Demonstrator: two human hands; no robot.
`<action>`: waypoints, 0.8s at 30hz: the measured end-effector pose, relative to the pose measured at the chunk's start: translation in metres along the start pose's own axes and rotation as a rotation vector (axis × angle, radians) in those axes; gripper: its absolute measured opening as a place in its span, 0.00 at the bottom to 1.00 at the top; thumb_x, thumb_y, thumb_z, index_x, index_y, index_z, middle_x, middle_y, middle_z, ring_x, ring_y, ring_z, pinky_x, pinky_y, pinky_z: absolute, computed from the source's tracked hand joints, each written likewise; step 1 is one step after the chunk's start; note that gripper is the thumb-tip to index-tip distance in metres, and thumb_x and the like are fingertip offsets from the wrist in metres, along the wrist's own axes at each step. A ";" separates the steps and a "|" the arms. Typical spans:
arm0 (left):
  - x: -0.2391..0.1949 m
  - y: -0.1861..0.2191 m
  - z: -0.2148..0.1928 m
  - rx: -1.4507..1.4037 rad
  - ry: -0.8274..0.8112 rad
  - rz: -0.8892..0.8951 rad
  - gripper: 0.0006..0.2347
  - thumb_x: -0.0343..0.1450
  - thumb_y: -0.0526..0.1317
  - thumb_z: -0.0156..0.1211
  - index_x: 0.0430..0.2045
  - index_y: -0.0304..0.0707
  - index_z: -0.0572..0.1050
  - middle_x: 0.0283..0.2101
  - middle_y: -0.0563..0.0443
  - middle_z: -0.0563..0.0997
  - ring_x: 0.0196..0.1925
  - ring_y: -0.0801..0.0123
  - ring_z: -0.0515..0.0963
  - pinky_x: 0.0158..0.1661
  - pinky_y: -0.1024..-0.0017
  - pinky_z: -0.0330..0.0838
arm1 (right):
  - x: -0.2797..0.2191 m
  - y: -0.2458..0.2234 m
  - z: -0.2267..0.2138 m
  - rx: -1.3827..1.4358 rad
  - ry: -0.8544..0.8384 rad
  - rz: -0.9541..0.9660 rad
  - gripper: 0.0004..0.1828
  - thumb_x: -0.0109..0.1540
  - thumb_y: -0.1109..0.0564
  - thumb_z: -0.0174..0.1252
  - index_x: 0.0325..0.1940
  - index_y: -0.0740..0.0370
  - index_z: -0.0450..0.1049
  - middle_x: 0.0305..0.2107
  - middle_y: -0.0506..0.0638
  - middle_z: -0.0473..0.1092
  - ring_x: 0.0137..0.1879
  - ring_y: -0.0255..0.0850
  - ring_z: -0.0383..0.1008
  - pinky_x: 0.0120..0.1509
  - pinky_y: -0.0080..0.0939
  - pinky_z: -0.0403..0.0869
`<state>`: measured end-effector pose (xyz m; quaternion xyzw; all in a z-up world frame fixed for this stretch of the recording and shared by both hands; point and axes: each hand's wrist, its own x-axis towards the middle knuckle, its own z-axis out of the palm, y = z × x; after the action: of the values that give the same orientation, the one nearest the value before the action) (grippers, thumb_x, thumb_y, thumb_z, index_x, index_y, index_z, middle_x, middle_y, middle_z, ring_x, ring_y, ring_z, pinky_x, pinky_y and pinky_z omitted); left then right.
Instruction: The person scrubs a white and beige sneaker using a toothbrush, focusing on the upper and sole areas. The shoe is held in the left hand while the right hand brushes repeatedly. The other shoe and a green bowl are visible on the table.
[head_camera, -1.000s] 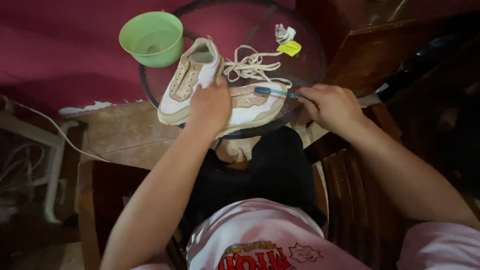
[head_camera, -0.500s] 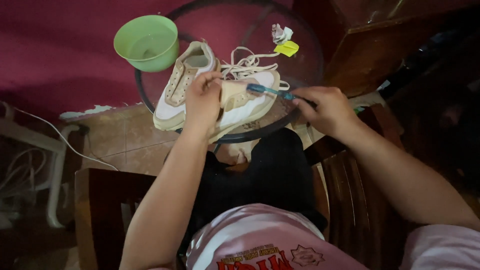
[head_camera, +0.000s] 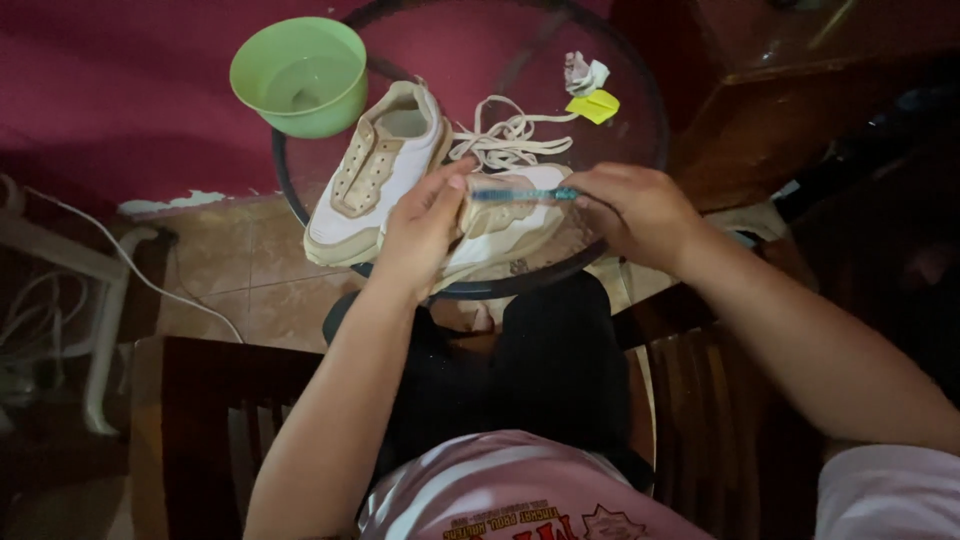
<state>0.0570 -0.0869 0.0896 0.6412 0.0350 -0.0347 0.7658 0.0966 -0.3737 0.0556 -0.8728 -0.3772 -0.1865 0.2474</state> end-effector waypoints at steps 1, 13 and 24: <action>0.003 -0.006 0.000 0.001 0.008 -0.001 0.15 0.78 0.44 0.51 0.56 0.45 0.78 0.32 0.50 0.71 0.31 0.74 0.70 0.36 0.80 0.73 | 0.005 -0.002 0.003 0.007 -0.002 -0.004 0.16 0.72 0.55 0.53 0.63 0.56 0.76 0.47 0.52 0.78 0.54 0.52 0.78 0.53 0.48 0.78; 0.023 -0.052 -0.012 -0.137 0.039 -0.111 0.21 0.76 0.53 0.48 0.53 0.38 0.78 0.45 0.42 0.78 0.38 0.61 0.82 0.38 0.65 0.83 | 0.002 0.000 0.008 -0.154 0.017 -0.260 0.14 0.67 0.58 0.59 0.57 0.54 0.79 0.45 0.49 0.78 0.51 0.48 0.80 0.50 0.49 0.79; 0.025 -0.053 -0.006 -0.039 -0.001 -0.013 0.18 0.79 0.49 0.45 0.50 0.42 0.82 0.40 0.46 0.76 0.29 0.70 0.77 0.32 0.73 0.83 | 0.002 0.038 -0.016 -0.545 -0.094 -0.163 0.24 0.65 0.56 0.54 0.66 0.44 0.73 0.35 0.37 0.71 0.43 0.37 0.75 0.46 0.41 0.77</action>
<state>0.0764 -0.0901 0.0338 0.6260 0.0392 -0.0392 0.7779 0.1242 -0.4046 0.0584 -0.8815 -0.3931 -0.2598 -0.0296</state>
